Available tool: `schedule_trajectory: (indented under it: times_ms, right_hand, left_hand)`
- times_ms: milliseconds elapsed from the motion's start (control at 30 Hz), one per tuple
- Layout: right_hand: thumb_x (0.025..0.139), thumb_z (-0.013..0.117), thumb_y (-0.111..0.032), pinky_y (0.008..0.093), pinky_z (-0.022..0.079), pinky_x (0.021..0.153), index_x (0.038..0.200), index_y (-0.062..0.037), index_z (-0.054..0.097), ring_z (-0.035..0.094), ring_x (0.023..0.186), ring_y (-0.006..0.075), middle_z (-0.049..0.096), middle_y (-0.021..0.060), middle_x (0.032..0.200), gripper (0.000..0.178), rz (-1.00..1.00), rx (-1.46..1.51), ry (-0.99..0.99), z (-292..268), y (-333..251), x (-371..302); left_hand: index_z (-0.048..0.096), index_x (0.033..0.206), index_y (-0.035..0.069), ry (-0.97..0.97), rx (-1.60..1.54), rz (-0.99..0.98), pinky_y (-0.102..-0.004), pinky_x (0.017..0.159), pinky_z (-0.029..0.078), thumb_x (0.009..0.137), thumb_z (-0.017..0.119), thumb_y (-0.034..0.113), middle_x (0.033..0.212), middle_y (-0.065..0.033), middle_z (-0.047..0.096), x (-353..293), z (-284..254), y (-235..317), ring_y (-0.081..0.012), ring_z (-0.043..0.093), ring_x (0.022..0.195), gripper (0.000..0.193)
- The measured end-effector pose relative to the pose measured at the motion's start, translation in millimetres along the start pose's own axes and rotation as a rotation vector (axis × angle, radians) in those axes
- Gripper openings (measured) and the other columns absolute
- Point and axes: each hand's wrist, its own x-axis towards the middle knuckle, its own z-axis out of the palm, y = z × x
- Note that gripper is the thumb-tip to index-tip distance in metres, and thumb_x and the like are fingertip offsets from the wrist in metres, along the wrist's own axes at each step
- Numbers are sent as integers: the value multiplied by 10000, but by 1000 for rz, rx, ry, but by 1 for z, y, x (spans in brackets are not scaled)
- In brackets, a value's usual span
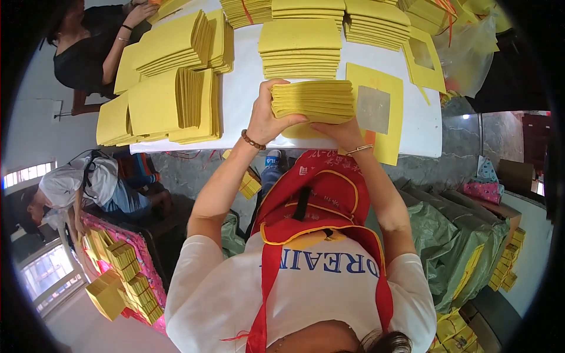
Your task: Folding yellow sheets of joss paper with a silver foil square into stacks.
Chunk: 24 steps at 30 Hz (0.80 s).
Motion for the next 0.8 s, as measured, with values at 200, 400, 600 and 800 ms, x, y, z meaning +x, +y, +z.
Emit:
schedule_trajectory:
  times_ms: [200,400,600,800]
  right_hand:
    - [580,833,-129,297,434,881,1190,-36,333,492,1046,168,494,80,1131,794,47,-59,9,-1,4,9]
    - [570,840,-127,303,408,919,1222,-55,289,444,1111,169,448,77,1180,857,67,-74,-48,-2,-3,6]
    - [585,829,-106,296,395,933,1272,-64,275,420,1140,162,427,69,1211,884,65,-18,-129,-5,-8,7]
    - [619,792,-67,281,406,899,1241,-38,386,468,1072,138,502,55,1151,744,61,97,-171,-17,-13,6]
  left_hand:
    - [180,1307,49,-158,-74,0,-354,964,365,545,856,250,1217,-150,421,3,-7,-10,-254,439,1140,1038]
    - [95,1355,36,-323,144,-210,-363,1014,314,502,867,259,1266,-163,364,-3,-8,-31,-299,382,1190,1172]
    - [208,1272,-6,-328,321,-227,-351,915,398,565,840,294,1226,-201,406,-7,-5,-56,-302,443,1139,996]
    - [226,1233,1,-159,162,-218,-338,898,414,593,824,295,1196,-179,441,-22,3,-11,-289,468,1118,924]
